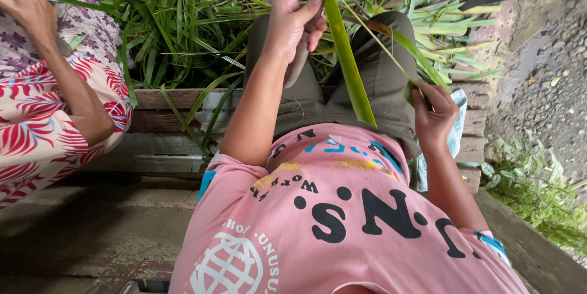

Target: The person sits on a wooden bench and uses a knife to scrape and trim long green plant leaves. They hold each leaf with one hand and run the knife along its length to remove edges or fibers, then place the processed pieces into a wooden crate.

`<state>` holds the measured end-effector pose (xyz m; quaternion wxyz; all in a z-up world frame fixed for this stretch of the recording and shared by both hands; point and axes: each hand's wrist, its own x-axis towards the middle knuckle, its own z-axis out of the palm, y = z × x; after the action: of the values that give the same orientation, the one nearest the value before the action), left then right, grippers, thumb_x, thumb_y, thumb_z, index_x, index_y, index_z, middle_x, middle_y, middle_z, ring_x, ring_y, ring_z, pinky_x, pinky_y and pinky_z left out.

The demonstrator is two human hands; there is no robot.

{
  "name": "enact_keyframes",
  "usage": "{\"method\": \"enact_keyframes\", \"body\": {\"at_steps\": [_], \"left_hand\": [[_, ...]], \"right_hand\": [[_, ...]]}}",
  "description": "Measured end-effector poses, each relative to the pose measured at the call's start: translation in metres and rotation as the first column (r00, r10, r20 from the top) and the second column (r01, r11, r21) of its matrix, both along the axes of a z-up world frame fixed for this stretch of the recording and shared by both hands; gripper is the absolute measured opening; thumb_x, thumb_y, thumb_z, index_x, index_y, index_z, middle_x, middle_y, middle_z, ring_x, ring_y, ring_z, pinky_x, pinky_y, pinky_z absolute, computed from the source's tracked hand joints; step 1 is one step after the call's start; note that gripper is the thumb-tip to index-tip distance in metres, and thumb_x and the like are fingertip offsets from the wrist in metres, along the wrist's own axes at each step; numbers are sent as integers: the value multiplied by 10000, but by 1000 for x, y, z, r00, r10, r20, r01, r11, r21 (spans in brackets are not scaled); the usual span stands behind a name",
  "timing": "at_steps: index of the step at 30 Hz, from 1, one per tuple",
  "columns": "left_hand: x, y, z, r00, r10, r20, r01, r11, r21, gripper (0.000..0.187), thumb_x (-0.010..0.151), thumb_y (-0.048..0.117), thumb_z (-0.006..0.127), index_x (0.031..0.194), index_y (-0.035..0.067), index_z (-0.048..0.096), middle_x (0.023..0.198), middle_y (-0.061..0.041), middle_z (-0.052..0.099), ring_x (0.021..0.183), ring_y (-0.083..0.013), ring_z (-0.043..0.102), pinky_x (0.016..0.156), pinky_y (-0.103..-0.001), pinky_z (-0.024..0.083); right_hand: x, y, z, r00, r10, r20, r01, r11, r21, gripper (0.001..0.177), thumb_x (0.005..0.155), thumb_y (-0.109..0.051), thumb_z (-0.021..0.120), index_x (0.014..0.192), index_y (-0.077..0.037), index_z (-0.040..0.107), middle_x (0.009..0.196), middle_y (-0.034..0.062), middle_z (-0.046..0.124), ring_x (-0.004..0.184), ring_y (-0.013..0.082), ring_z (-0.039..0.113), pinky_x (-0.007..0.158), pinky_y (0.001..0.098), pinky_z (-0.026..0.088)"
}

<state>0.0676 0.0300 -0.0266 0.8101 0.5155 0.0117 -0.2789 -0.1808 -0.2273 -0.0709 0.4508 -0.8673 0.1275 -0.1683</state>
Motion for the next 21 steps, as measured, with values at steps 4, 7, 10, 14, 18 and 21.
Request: {"method": "enact_keyframes", "body": {"at_steps": [4, 7, 10, 14, 18, 21], "left_hand": [[-16, -13, -15, 997, 73, 32, -72, 997, -23, 547, 1071, -78, 634, 1546, 132, 464, 1014, -264, 777, 536, -190, 683, 372, -239, 573], [-32, -27, -24, 990, 56, 127, -50, 998, -47, 557, 1110, -2, 630, 1579, 215, 422, 778, -188, 735, 488, -179, 623, 381, -257, 562], [-52, -41, -30, 974, 66, 217, -45, 994, -101, 552, 1119, 4, 594, 1596, 197, 392, 850, -205, 740, 572, -193, 702, 398, -247, 585], [-74, -52, -27, 986, -40, 160, 60, 990, -124, 599, 1089, 148, 615, 1615, 202, 334, 759, -193, 710, 479, -191, 613, 386, -272, 529], [-83, -53, -26, 983, -72, 167, 96, 986, -137, 586, 1098, 164, 586, 1621, 194, 322, 744, -210, 640, 452, -229, 577, 372, -290, 476], [-81, -51, -25, 988, -94, 126, 104, 992, -72, 574, 1081, 177, 595, 1603, 175, 359, 779, -182, 675, 443, -220, 605, 350, -289, 477]], "right_hand": [[17, -14, 14, 980, 114, -164, -101, 991, 85, 487, 1059, -406, 658, 1291, 18, 711, 1077, 153, 720, 981, 244, 647, 800, 374, 521], [50, -19, 27, 921, 298, -251, -174, 891, 419, 639, 1084, -489, 473, 1301, 83, 656, 1063, 184, 716, 901, 212, 631, 741, 325, 470], [90, -12, 42, 886, 364, -287, -196, 855, 480, 419, 1118, -335, 529, 1263, 21, 695, 955, 91, 705, 692, 111, 548, 612, 234, 420], [136, 0, 51, 882, 452, -131, -365, 833, 416, 295, 1147, -236, 576, 1227, 17, 705, 863, 64, 663, 669, 101, 575, 573, 227, 459], [154, 10, 41, 901, 430, -60, -377, 845, 380, 143, 1135, -101, 674, 1132, 30, 731, 808, 90, 658, 627, 119, 564, 547, 241, 462], [149, 12, 35, 913, 408, -13, -385, 871, 307, 135, 1130, -31, 698, 1041, 69, 705, 839, 126, 651, 707, 172, 596, 602, 294, 519]]}}
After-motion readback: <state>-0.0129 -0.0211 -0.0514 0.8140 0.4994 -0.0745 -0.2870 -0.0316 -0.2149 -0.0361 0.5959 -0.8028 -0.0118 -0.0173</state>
